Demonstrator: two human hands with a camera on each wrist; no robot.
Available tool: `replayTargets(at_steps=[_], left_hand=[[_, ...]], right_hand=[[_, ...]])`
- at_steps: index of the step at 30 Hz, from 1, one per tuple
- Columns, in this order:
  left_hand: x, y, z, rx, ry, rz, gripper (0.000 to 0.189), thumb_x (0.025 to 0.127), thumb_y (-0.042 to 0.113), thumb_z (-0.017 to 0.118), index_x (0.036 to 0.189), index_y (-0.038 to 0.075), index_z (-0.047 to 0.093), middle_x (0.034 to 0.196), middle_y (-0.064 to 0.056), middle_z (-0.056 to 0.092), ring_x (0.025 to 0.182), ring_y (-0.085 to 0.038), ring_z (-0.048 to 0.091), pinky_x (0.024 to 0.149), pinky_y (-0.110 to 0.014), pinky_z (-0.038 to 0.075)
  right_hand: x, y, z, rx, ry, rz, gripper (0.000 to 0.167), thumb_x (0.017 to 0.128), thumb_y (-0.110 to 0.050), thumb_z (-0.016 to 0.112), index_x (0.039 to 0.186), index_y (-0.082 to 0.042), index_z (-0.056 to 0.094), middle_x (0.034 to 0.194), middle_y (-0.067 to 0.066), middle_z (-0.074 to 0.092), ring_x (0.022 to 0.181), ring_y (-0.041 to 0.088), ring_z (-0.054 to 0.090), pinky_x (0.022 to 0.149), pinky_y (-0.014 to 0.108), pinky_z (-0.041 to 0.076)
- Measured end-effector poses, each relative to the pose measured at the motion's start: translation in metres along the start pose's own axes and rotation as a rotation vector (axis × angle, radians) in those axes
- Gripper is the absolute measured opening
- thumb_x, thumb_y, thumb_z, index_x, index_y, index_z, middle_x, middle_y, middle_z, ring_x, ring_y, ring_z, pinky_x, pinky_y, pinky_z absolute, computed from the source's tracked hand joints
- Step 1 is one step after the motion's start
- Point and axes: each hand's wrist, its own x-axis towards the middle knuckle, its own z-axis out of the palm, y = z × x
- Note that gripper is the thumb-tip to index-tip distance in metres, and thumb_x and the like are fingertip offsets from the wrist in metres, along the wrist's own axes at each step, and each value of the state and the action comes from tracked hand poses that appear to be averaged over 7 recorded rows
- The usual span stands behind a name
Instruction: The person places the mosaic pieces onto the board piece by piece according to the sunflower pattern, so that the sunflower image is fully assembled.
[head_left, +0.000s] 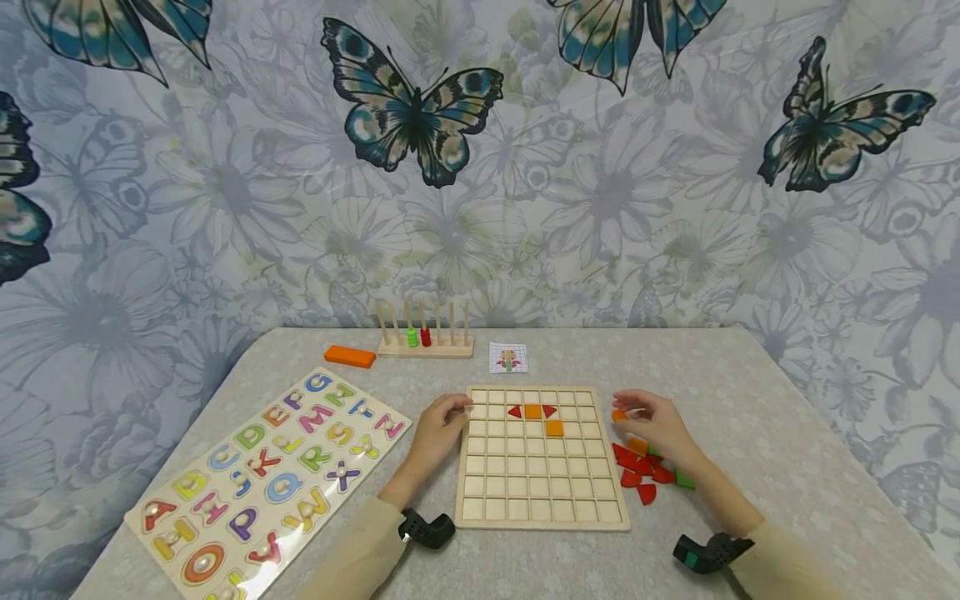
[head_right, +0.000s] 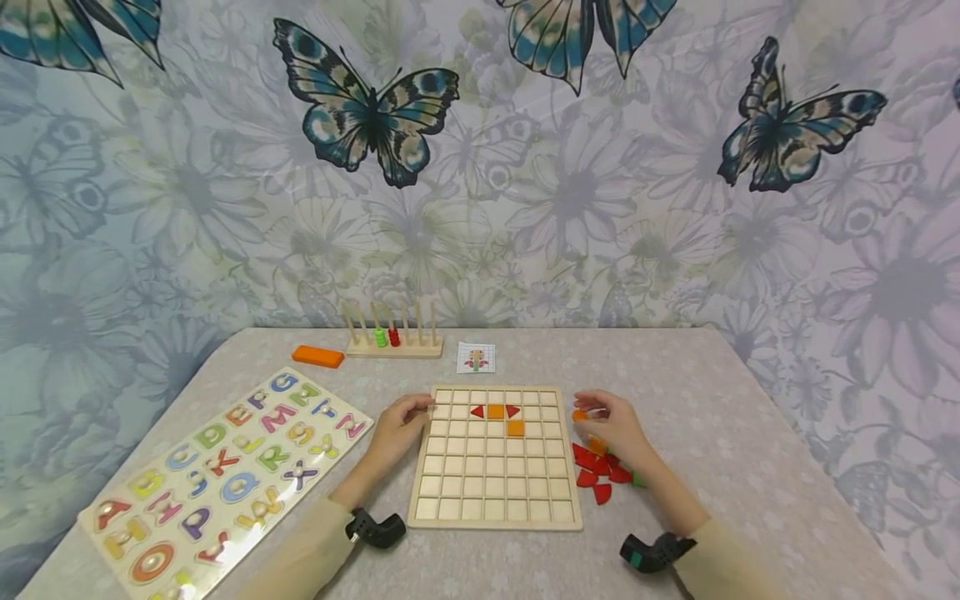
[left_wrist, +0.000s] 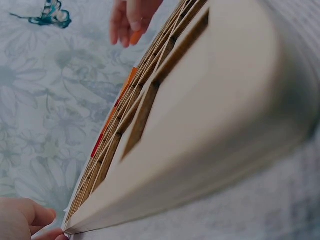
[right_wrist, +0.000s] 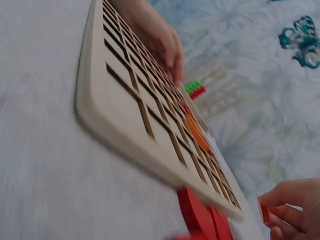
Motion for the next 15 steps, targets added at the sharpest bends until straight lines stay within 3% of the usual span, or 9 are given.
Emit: replayTargets(at_steps=[4, 12, 15], left_hand=[[0.0, 0.0, 0.001, 0.003, 0.001, 0.002, 0.023, 0.089, 0.007, 0.058, 0.11, 0.005, 0.068, 0.117, -0.008, 0.065, 0.104, -0.02, 0.059, 0.092, -0.035, 0.047], [0.0, 0.001, 0.0, 0.002, 0.006, 0.004, 0.023, 0.089, 0.007, 0.058, 0.109, 0.005, 0.068, 0.117, -0.008, 0.065, 0.105, -0.02, 0.059, 0.092, -0.035, 0.046], [-0.001, 0.001, 0.0, 0.0, 0.005, 0.007, 0.023, 0.088, 0.006, 0.058, 0.109, 0.005, 0.068, 0.118, -0.008, 0.065, 0.105, -0.02, 0.059, 0.092, -0.034, 0.046]], right_hand=[[0.014, -0.013, 0.026, 0.035, -0.035, -0.039, 0.04, 0.081, -0.007, 0.072, 0.118, 0.003, 0.061, 0.109, 0.021, 0.068, 0.099, 0.029, 0.062, 0.082, 0.024, 0.05], [0.032, -0.029, 0.074, 0.087, -0.128, -0.134, 0.038, 0.08, -0.002, 0.071, 0.116, 0.005, 0.062, 0.104, 0.021, 0.068, 0.096, 0.03, 0.063, 0.079, 0.027, 0.052], [0.033, -0.033, 0.086, 0.116, -0.158, -0.128, 0.039, 0.079, 0.0, 0.071, 0.117, 0.005, 0.061, 0.103, 0.02, 0.068, 0.093, 0.028, 0.063, 0.078, 0.025, 0.051]])
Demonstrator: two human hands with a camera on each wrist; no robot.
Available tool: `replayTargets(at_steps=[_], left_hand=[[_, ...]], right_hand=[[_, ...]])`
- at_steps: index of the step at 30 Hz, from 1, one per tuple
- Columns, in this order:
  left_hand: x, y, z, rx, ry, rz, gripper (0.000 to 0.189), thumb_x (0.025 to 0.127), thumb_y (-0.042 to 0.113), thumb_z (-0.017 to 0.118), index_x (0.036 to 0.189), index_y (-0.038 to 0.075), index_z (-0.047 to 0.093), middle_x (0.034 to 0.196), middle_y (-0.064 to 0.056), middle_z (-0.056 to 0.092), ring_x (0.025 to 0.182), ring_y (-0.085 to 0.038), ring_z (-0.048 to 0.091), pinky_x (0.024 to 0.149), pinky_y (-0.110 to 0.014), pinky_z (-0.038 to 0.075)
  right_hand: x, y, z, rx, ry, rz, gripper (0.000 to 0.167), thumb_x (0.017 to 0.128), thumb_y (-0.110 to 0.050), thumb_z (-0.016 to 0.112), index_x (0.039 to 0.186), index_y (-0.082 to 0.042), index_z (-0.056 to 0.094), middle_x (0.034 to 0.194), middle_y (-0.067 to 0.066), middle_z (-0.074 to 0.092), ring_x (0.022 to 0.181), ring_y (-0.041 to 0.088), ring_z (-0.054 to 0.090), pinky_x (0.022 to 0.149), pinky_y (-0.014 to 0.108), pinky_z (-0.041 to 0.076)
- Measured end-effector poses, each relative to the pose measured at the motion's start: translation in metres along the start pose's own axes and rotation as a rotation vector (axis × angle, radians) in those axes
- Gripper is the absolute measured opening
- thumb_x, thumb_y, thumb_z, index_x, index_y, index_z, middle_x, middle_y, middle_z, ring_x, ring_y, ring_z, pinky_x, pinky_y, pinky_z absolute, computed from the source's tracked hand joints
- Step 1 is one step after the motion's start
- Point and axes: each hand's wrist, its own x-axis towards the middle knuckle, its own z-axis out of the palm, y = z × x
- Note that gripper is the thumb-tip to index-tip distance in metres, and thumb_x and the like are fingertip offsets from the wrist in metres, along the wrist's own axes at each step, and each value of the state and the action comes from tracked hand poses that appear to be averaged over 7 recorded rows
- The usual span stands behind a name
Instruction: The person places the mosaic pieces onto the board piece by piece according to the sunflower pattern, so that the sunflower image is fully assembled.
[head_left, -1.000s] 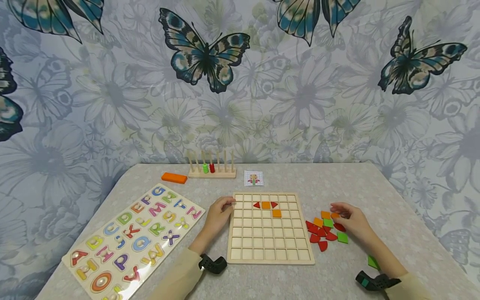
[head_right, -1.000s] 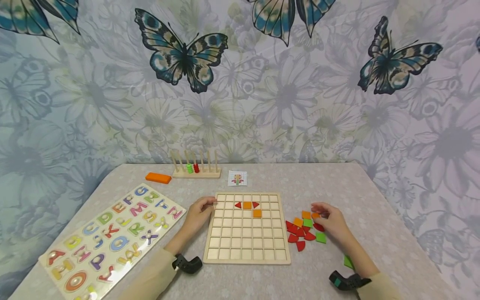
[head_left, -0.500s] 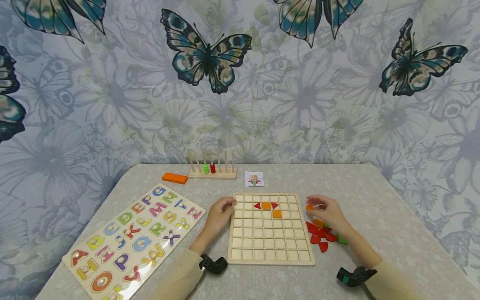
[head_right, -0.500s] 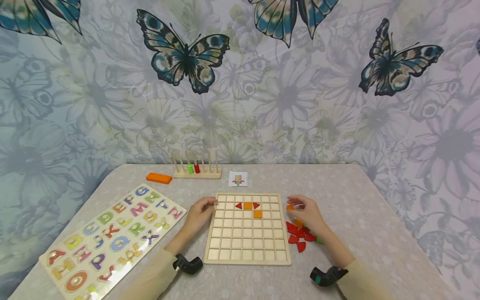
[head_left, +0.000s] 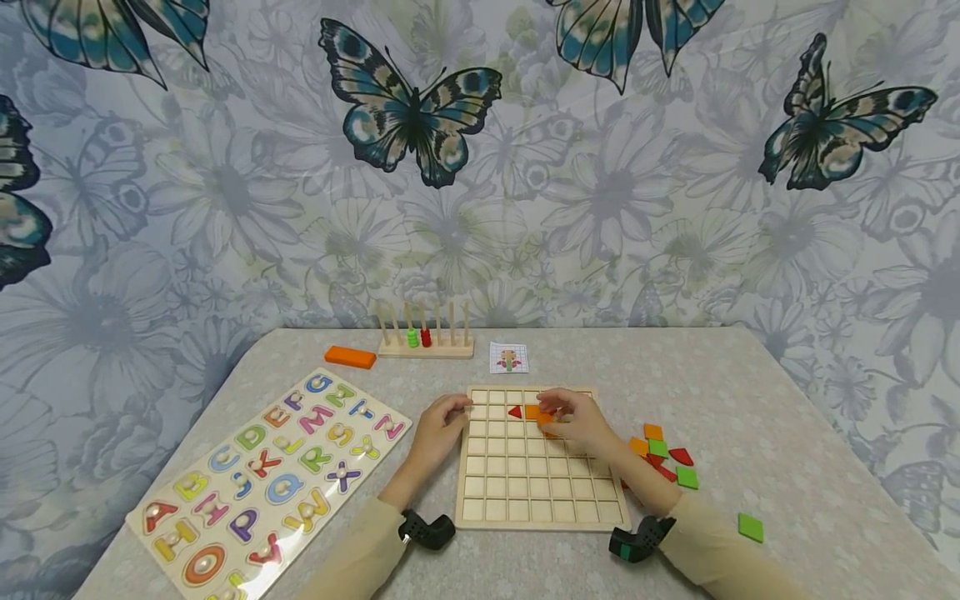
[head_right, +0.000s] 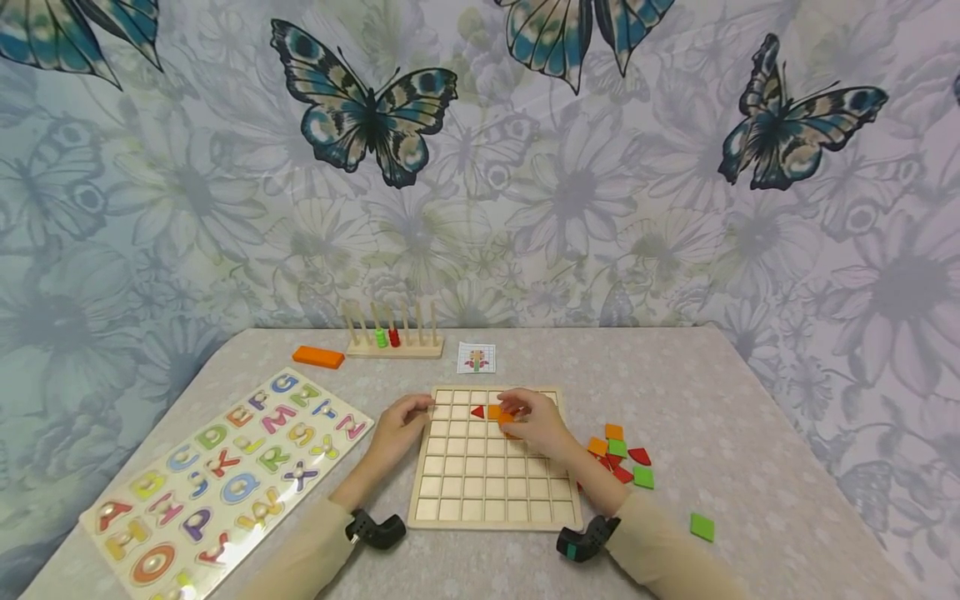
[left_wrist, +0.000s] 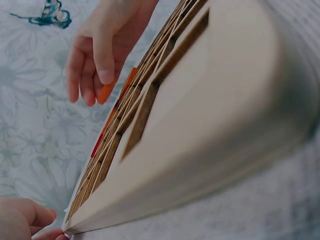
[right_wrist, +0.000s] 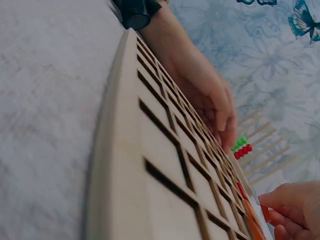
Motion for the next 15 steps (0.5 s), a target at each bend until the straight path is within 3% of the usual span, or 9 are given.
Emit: replayTargets(at_steps=[4, 11, 15], left_hand=[[-0.001, 0.0, 0.001, -0.004, -0.002, -0.004, 0.023, 0.088, 0.006, 0.058, 0.11, 0.005, 0.068, 0.118, -0.008, 0.065, 0.106, -0.02, 0.059, 0.093, -0.035, 0.046], [0.0, 0.0, 0.0, 0.004, -0.005, -0.004, 0.024, 0.089, 0.007, 0.058, 0.11, 0.005, 0.068, 0.118, -0.007, 0.065, 0.105, -0.02, 0.059, 0.092, -0.036, 0.046], [0.0, -0.001, 0.0, 0.005, -0.004, 0.005, 0.023, 0.089, 0.007, 0.058, 0.11, 0.005, 0.068, 0.118, -0.007, 0.065, 0.105, -0.02, 0.059, 0.092, -0.035, 0.047]], right_hand=[[-0.001, 0.001, 0.01, 0.006, -0.021, 0.019, 0.039, 0.08, -0.002, 0.071, 0.118, -0.002, 0.063, 0.104, 0.015, 0.068, 0.093, 0.023, 0.063, 0.08, 0.022, 0.051], [-0.011, -0.037, 0.009, 0.003, -0.038, 0.008, 0.037, 0.081, 0.006, 0.067, 0.117, 0.008, 0.06, 0.108, 0.026, 0.066, 0.099, 0.04, 0.061, 0.087, 0.047, 0.05], [-0.009, -0.025, 0.012, 0.004, -0.022, -0.009, 0.035, 0.081, 0.006, 0.067, 0.115, 0.008, 0.061, 0.107, 0.026, 0.066, 0.098, 0.041, 0.061, 0.087, 0.047, 0.05]])
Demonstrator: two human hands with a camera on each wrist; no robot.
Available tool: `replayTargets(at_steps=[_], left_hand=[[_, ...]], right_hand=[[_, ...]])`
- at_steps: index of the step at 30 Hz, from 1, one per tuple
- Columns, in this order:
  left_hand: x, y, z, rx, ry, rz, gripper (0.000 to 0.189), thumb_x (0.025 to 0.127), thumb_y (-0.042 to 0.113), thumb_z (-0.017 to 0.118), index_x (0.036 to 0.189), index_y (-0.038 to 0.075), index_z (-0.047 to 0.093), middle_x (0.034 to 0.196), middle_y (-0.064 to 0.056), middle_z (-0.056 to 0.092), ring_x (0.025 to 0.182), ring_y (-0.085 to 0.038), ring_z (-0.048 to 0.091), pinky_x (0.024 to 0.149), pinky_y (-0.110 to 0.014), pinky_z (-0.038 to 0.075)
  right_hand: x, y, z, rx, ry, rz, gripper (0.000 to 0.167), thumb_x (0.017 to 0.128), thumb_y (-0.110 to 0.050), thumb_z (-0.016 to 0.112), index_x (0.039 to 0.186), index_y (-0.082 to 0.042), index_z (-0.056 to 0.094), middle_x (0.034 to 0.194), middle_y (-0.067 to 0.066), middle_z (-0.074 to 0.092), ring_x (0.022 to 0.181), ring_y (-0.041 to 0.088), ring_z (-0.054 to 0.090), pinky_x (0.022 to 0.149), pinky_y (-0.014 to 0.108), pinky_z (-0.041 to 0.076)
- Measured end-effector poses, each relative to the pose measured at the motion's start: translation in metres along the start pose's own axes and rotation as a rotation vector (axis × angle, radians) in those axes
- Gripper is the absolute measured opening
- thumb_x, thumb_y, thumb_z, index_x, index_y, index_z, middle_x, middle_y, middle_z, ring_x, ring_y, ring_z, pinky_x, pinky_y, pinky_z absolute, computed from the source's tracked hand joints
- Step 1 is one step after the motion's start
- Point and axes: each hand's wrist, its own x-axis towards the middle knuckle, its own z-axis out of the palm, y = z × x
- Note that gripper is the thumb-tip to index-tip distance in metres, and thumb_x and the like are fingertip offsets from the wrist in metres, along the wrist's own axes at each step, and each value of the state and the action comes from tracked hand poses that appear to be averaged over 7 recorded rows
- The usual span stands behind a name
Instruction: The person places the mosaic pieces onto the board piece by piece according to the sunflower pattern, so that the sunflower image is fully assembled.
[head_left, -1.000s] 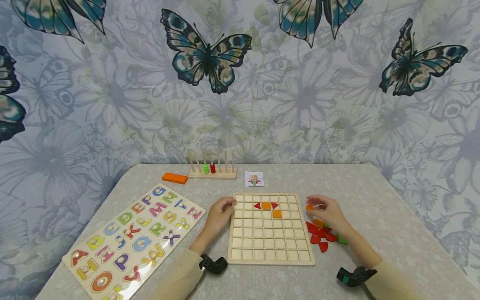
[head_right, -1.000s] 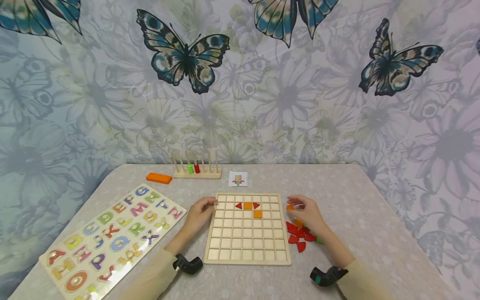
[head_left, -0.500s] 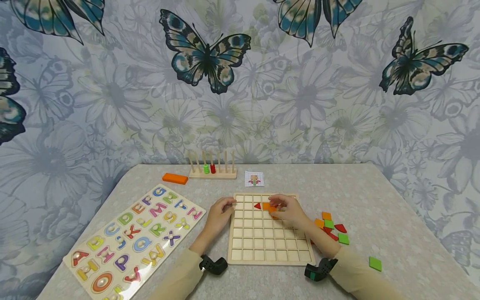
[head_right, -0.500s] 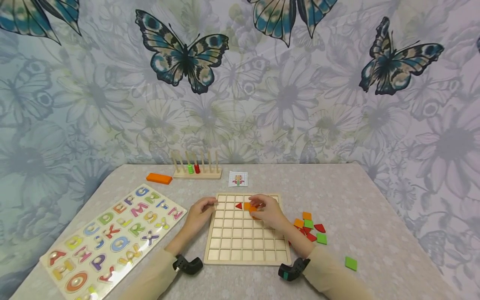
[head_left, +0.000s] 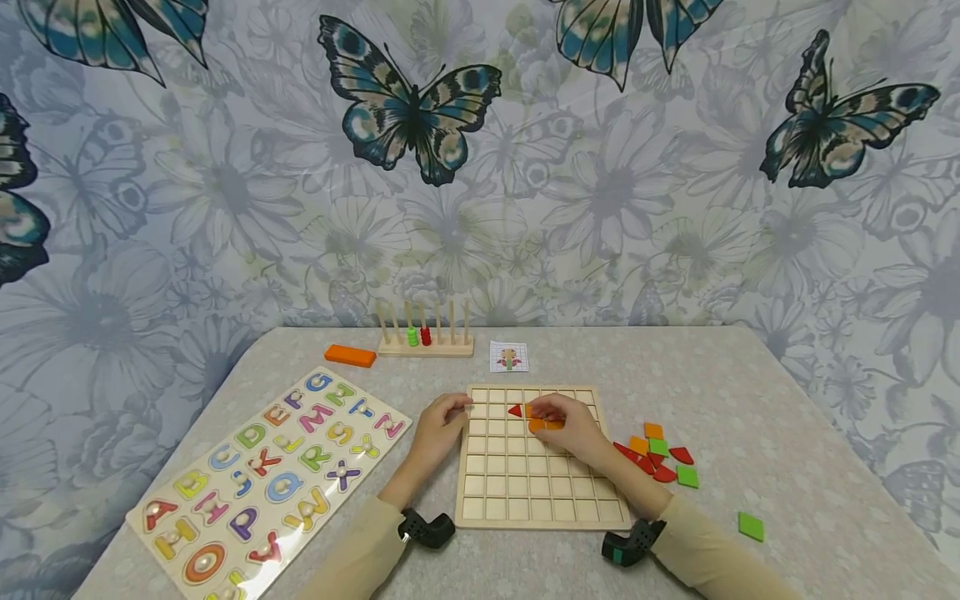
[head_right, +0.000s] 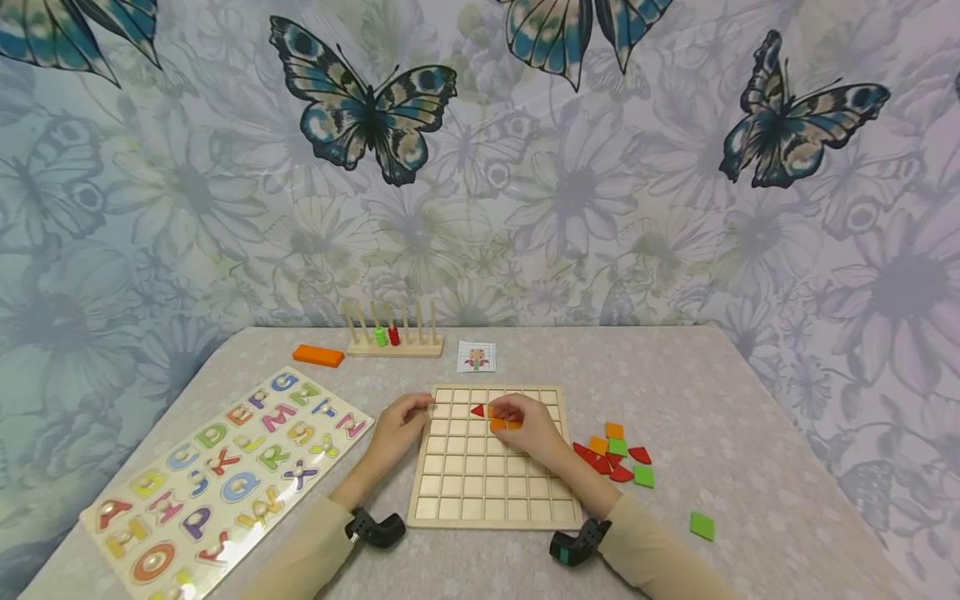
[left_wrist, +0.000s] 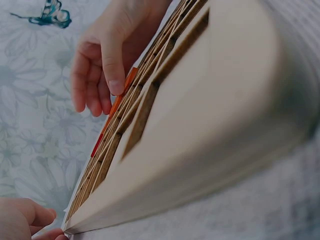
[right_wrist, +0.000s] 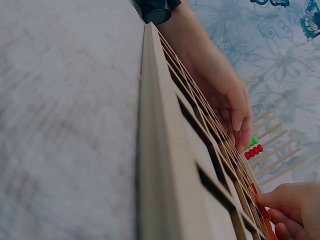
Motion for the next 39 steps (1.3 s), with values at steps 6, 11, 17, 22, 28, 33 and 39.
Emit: replayTargets(at_steps=[6, 11, 17, 22, 28, 33, 39], left_hand=[[0.001, 0.001, 0.0, -0.001, -0.003, -0.007, 0.023, 0.089, 0.007, 0.058, 0.11, 0.005, 0.068, 0.117, -0.007, 0.065, 0.104, -0.019, 0.059, 0.092, -0.034, 0.046], [0.0, 0.002, 0.0, 0.001, -0.001, 0.001, 0.023, 0.089, 0.006, 0.057, 0.109, 0.004, 0.068, 0.117, -0.008, 0.065, 0.104, -0.02, 0.059, 0.091, -0.033, 0.047], [0.0, 0.002, 0.0, 0.008, 0.004, 0.003, 0.023, 0.089, 0.006, 0.058, 0.109, 0.004, 0.068, 0.116, -0.008, 0.066, 0.104, -0.021, 0.059, 0.09, -0.033, 0.047], [0.001, 0.001, 0.0, -0.005, 0.005, -0.021, 0.023, 0.089, 0.007, 0.058, 0.11, 0.005, 0.068, 0.116, -0.007, 0.066, 0.105, -0.02, 0.059, 0.092, -0.034, 0.046], [0.0, 0.001, 0.0, 0.002, 0.016, 0.017, 0.022, 0.088, 0.004, 0.058, 0.108, 0.004, 0.068, 0.115, -0.009, 0.066, 0.104, -0.023, 0.06, 0.091, -0.034, 0.047], [0.0, 0.002, 0.001, -0.003, 0.019, 0.025, 0.022, 0.087, 0.002, 0.058, 0.107, 0.003, 0.068, 0.114, -0.01, 0.066, 0.104, -0.023, 0.059, 0.09, -0.032, 0.047], [0.001, 0.002, 0.002, -0.001, 0.024, 0.023, 0.022, 0.087, 0.003, 0.058, 0.107, 0.002, 0.068, 0.115, -0.01, 0.066, 0.104, -0.023, 0.06, 0.09, -0.032, 0.048]], right_hand=[[0.005, 0.024, 0.003, -0.001, 0.037, -0.022, 0.033, 0.08, 0.002, 0.07, 0.113, 0.002, 0.064, 0.104, 0.02, 0.069, 0.094, 0.034, 0.063, 0.084, 0.038, 0.053], [0.005, 0.028, -0.003, 0.029, 0.044, 0.011, 0.031, 0.083, -0.003, 0.069, 0.113, -0.001, 0.065, 0.102, 0.017, 0.069, 0.091, 0.026, 0.064, 0.081, 0.025, 0.053], [-0.003, 0.033, -0.018, 0.02, 0.079, 0.011, 0.031, 0.084, -0.004, 0.068, 0.114, 0.003, 0.063, 0.103, 0.021, 0.068, 0.089, 0.027, 0.064, 0.077, 0.022, 0.053], [-0.011, 0.037, -0.031, -0.005, 0.133, 0.0, 0.029, 0.085, -0.006, 0.068, 0.112, 0.004, 0.064, 0.102, 0.021, 0.068, 0.085, 0.019, 0.063, 0.074, 0.021, 0.052], [-0.024, 0.046, -0.05, -0.056, 0.163, -0.007, 0.027, 0.084, -0.004, 0.068, 0.11, 0.003, 0.065, 0.1, 0.02, 0.069, 0.083, 0.013, 0.064, 0.075, 0.02, 0.052], [-0.04, 0.053, -0.071, -0.083, 0.192, 0.043, 0.029, 0.085, -0.006, 0.067, 0.113, 0.003, 0.064, 0.1, 0.019, 0.069, 0.086, 0.008, 0.063, 0.077, 0.019, 0.051], [-0.058, 0.066, -0.101, -0.19, 0.251, 0.116, 0.029, 0.084, 0.0, 0.065, 0.113, 0.002, 0.064, 0.099, 0.019, 0.07, 0.084, 0.008, 0.062, 0.075, 0.017, 0.05]])
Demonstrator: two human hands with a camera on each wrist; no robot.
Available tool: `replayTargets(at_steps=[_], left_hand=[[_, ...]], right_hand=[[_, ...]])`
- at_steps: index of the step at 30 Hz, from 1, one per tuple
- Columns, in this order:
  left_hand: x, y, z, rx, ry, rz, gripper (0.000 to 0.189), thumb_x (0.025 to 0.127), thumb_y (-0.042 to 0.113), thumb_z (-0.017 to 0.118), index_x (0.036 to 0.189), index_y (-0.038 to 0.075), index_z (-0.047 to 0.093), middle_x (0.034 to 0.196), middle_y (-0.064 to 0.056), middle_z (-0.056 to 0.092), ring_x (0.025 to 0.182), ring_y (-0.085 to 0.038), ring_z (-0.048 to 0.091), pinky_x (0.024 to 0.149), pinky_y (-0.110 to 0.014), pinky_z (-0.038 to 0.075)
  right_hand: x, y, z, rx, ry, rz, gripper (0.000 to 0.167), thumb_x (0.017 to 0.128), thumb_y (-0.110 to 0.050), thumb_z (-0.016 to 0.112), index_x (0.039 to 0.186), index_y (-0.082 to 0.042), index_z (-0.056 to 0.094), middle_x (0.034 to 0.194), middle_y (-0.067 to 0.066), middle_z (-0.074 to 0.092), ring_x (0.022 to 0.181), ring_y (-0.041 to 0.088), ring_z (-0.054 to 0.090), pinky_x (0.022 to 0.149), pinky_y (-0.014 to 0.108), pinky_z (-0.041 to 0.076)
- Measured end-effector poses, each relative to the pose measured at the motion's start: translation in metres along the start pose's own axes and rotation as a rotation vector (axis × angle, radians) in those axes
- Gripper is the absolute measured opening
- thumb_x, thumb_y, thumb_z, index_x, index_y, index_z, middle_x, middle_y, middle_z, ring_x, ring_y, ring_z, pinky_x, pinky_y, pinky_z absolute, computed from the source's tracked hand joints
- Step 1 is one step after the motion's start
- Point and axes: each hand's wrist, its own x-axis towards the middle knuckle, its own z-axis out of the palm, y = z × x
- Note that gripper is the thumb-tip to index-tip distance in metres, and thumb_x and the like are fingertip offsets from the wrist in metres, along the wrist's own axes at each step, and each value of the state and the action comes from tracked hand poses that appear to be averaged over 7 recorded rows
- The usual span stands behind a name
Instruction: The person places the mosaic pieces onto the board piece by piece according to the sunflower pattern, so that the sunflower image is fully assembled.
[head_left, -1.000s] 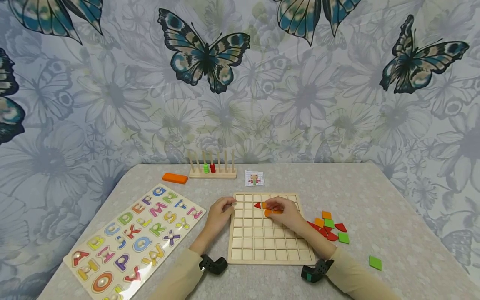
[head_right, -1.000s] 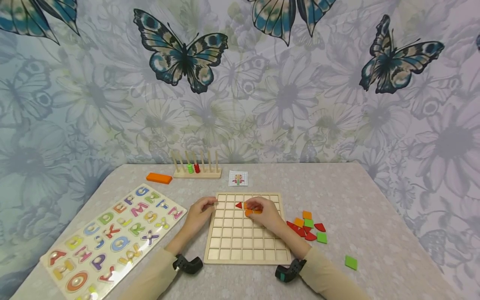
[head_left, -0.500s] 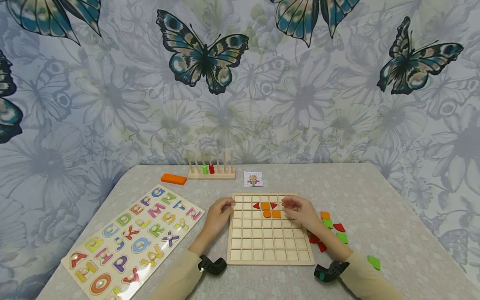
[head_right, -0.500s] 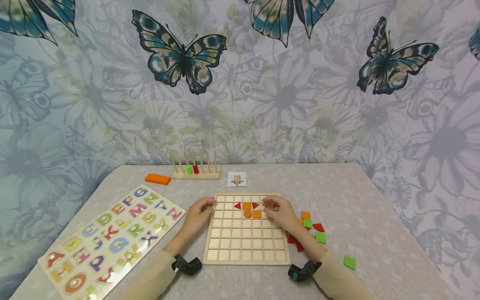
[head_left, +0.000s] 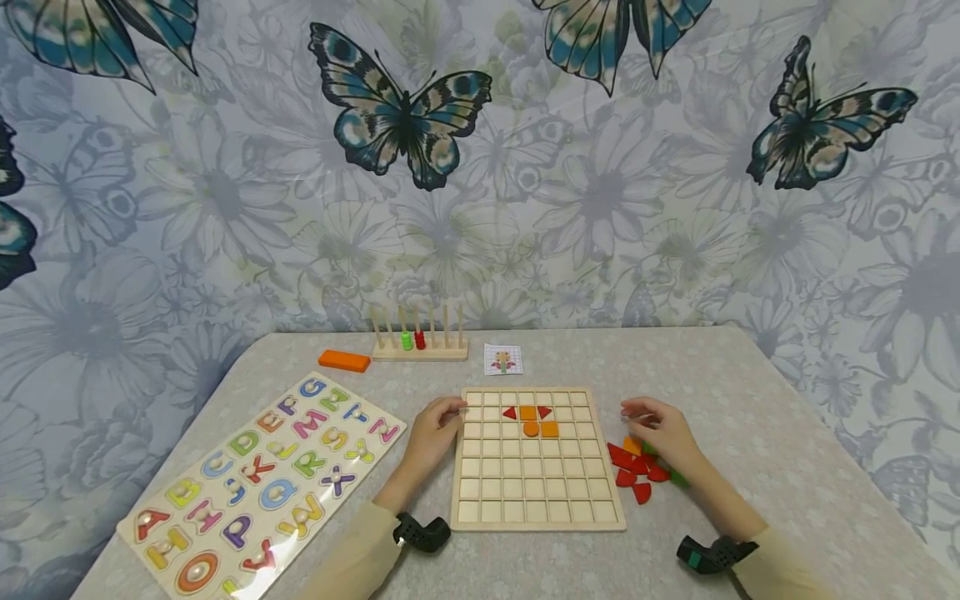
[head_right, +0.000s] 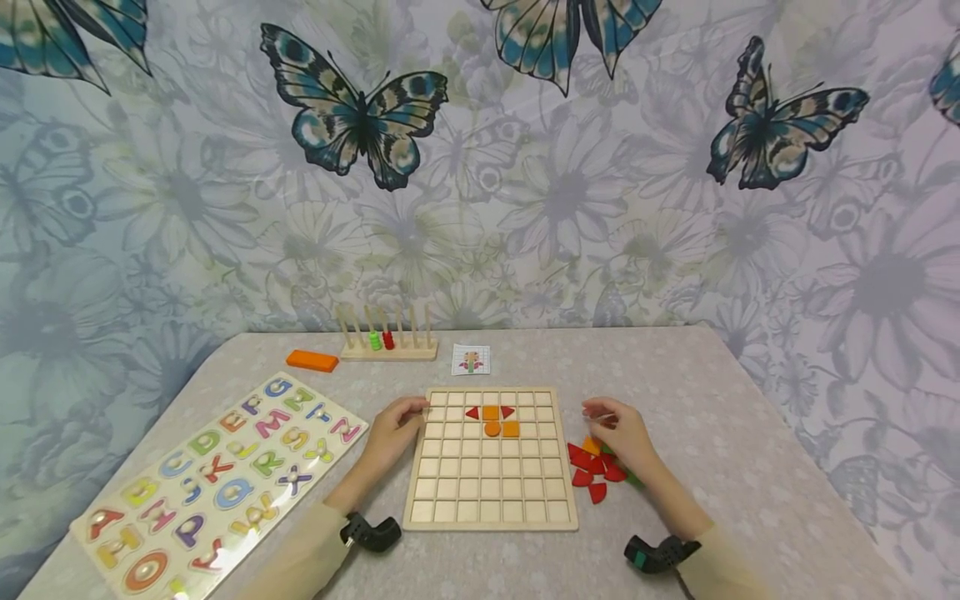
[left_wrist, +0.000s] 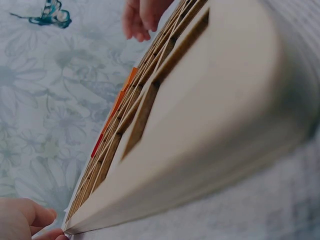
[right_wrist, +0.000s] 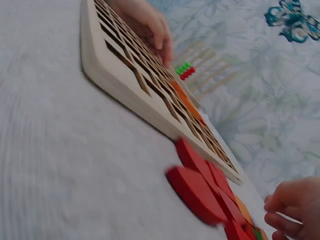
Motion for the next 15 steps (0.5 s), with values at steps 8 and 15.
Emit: replayTargets(at_steps=[8, 15], left_hand=[[0.001, -0.001, -0.001, 0.004, 0.0, -0.008, 0.022, 0.088, 0.004, 0.058, 0.107, 0.004, 0.069, 0.114, -0.009, 0.066, 0.104, -0.022, 0.06, 0.091, -0.033, 0.047], [0.0, 0.0, -0.001, -0.001, -0.01, -0.01, 0.022, 0.088, 0.003, 0.059, 0.107, 0.003, 0.068, 0.115, -0.01, 0.066, 0.105, -0.022, 0.06, 0.092, -0.034, 0.047]], right_hand=[[-0.006, 0.01, -0.023, -0.044, -0.049, 0.127, 0.033, 0.085, -0.001, 0.062, 0.117, 0.002, 0.062, 0.108, 0.02, 0.068, 0.093, 0.018, 0.057, 0.079, 0.015, 0.046], [-0.007, 0.016, -0.03, -0.026, -0.096, 0.089, 0.032, 0.086, -0.003, 0.063, 0.117, 0.004, 0.061, 0.108, 0.021, 0.067, 0.09, 0.015, 0.06, 0.079, 0.014, 0.047]])
